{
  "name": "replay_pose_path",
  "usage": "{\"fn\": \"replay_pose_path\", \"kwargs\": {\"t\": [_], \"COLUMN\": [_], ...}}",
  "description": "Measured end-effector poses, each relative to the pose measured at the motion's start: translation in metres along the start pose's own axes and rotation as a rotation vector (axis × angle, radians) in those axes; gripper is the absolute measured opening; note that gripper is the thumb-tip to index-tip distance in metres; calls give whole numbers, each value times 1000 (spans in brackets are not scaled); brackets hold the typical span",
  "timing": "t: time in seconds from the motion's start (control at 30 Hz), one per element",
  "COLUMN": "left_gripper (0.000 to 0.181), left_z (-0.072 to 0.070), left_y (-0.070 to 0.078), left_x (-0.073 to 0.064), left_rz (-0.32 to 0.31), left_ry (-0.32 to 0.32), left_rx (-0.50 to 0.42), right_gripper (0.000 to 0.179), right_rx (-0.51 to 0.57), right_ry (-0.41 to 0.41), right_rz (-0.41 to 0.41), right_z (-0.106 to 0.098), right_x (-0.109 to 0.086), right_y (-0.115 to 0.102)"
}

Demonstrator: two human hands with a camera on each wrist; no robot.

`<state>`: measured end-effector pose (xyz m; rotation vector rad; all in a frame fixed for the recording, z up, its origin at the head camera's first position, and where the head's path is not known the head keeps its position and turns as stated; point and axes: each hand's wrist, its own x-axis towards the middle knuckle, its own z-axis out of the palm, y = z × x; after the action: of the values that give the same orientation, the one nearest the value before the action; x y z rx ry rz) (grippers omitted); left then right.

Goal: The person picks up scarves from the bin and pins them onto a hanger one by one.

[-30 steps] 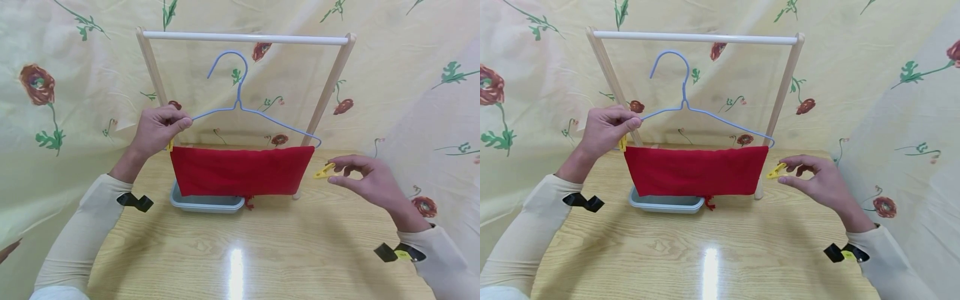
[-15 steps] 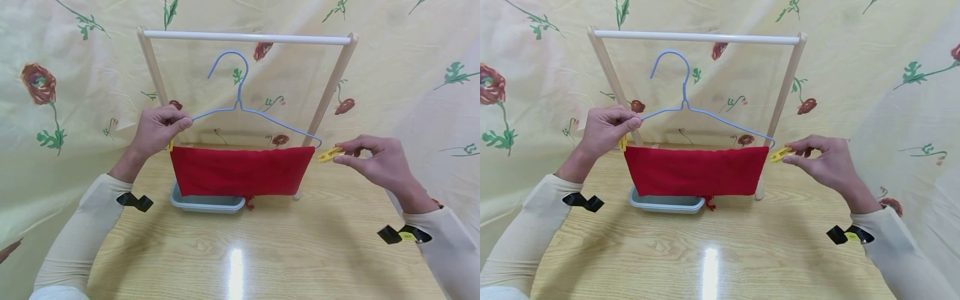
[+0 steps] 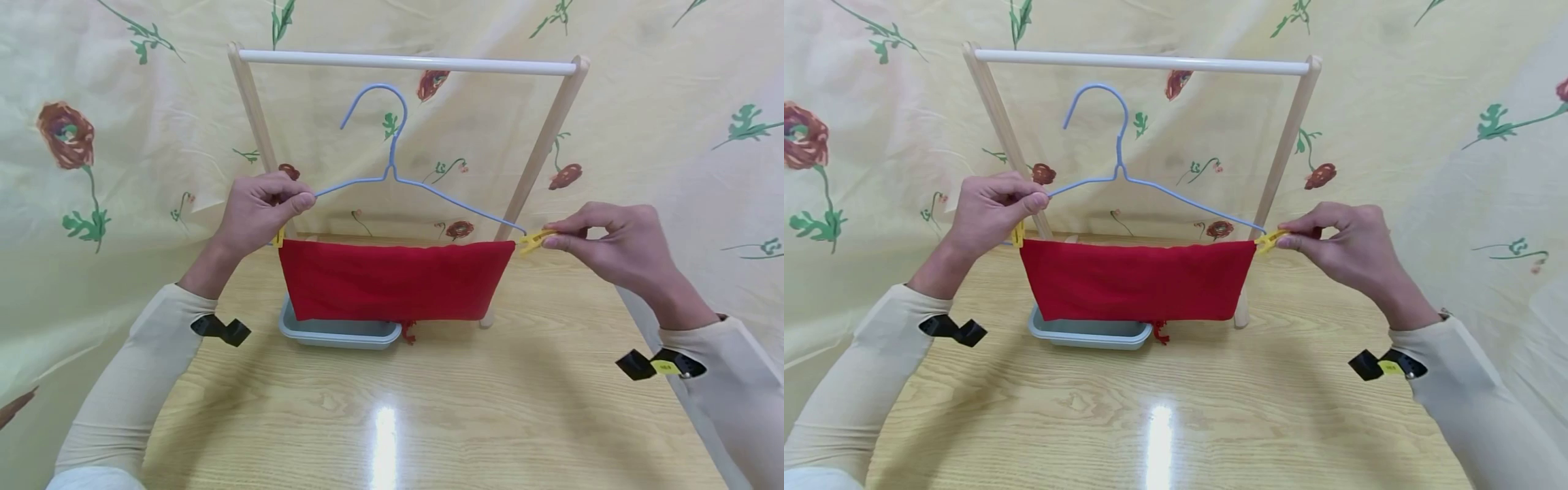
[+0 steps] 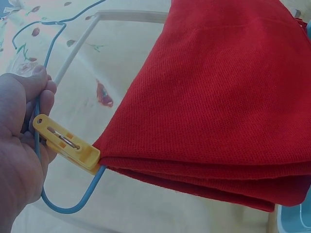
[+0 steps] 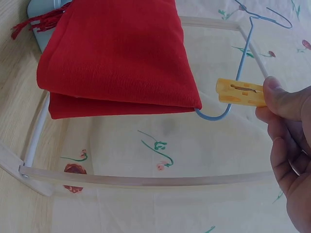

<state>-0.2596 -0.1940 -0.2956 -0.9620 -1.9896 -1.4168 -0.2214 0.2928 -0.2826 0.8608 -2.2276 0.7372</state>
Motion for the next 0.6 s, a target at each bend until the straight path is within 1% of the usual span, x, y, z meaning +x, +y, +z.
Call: {"fn": "replay_pose_path", "kwargs": {"t": [0.2, 0.4, 0.6], "left_gripper": [14, 13, 13], "left_z": [0, 1, 2], "left_y": [0, 2, 2], "left_x": [0, 1, 1], "left_rz": [2, 4, 0], "left_ry": [-5, -9, -22], "left_rx": [3, 0, -3], "right_gripper": [36, 38, 36], "right_rx": [-5, -42, -54], "right_ry": [-4, -3, -22], "right_rz": [-31, -82, -124], "right_z": [4, 9, 11], "right_x": [6, 10, 11], "right_y": [-3, -7, -5]}}
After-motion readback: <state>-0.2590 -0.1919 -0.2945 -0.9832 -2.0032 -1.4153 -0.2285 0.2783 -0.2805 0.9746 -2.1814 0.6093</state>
